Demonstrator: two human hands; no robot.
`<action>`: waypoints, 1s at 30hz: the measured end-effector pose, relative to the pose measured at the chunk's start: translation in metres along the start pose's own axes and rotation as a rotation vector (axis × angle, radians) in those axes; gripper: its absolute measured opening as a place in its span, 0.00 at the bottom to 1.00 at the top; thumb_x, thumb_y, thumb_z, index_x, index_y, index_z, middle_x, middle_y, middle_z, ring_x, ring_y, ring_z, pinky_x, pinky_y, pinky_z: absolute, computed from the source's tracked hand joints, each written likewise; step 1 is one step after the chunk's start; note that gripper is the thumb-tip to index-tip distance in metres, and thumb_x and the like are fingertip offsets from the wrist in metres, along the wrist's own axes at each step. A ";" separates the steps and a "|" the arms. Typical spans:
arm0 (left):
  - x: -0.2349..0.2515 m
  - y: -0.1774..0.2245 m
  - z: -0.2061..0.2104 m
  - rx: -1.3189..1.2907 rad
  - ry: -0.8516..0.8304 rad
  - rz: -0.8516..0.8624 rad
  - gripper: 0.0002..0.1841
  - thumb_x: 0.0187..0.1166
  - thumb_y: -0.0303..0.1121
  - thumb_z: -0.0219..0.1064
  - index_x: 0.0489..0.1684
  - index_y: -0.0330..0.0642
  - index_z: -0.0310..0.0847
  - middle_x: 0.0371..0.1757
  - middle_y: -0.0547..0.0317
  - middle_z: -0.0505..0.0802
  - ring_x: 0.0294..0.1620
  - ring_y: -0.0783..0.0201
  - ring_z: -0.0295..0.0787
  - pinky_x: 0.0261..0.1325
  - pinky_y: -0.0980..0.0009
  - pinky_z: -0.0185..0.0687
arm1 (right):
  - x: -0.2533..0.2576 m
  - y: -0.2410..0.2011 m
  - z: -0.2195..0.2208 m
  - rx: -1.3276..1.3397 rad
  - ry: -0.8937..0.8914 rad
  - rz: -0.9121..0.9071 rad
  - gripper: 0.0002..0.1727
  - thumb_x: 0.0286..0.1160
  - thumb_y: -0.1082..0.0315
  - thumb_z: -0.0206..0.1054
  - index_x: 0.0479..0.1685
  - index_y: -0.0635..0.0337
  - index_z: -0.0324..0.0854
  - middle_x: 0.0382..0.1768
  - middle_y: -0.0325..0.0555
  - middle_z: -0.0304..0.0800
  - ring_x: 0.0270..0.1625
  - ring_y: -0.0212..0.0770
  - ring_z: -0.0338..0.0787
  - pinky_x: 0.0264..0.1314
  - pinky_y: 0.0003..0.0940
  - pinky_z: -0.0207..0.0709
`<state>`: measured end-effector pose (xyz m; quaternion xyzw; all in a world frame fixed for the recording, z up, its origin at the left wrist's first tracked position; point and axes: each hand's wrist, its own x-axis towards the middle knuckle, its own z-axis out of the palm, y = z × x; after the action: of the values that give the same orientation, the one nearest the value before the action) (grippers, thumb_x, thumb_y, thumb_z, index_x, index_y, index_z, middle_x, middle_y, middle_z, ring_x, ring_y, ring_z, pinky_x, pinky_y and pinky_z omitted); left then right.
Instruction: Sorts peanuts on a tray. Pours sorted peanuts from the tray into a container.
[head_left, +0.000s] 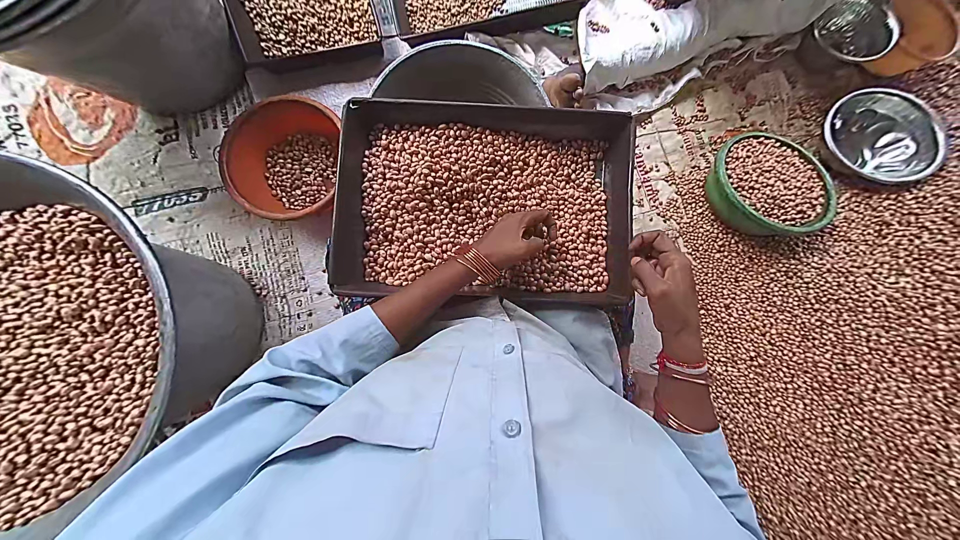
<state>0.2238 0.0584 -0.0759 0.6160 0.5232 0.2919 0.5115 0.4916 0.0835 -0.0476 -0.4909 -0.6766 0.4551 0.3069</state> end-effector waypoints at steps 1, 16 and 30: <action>0.002 0.004 0.004 0.056 -0.017 0.031 0.12 0.75 0.28 0.61 0.52 0.36 0.84 0.32 0.56 0.85 0.30 0.65 0.78 0.38 0.62 0.75 | 0.000 -0.003 0.004 -0.215 0.005 -0.015 0.09 0.74 0.73 0.63 0.48 0.55 0.83 0.22 0.33 0.73 0.17 0.25 0.65 0.21 0.23 0.59; -0.019 -0.002 -0.018 0.104 -0.086 0.020 0.10 0.78 0.30 0.62 0.49 0.39 0.86 0.30 0.63 0.86 0.29 0.73 0.77 0.38 0.69 0.75 | 0.001 -0.003 0.040 -0.932 -0.140 -0.163 0.11 0.75 0.68 0.74 0.52 0.58 0.92 0.41 0.60 0.92 0.42 0.66 0.92 0.36 0.66 0.79; -0.032 -0.018 0.001 0.336 -0.235 0.266 0.07 0.78 0.26 0.69 0.44 0.39 0.94 0.39 0.51 0.96 0.41 0.57 0.94 0.51 0.54 0.87 | 0.011 -0.015 0.021 -0.573 -0.060 -0.113 0.06 0.76 0.70 0.71 0.47 0.55 0.89 0.24 0.48 0.82 0.19 0.45 0.76 0.21 0.46 0.68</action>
<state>0.2090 0.0268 -0.0877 0.7858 0.4154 0.1917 0.4162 0.4644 0.0855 -0.0420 -0.5053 -0.8126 0.2421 0.1607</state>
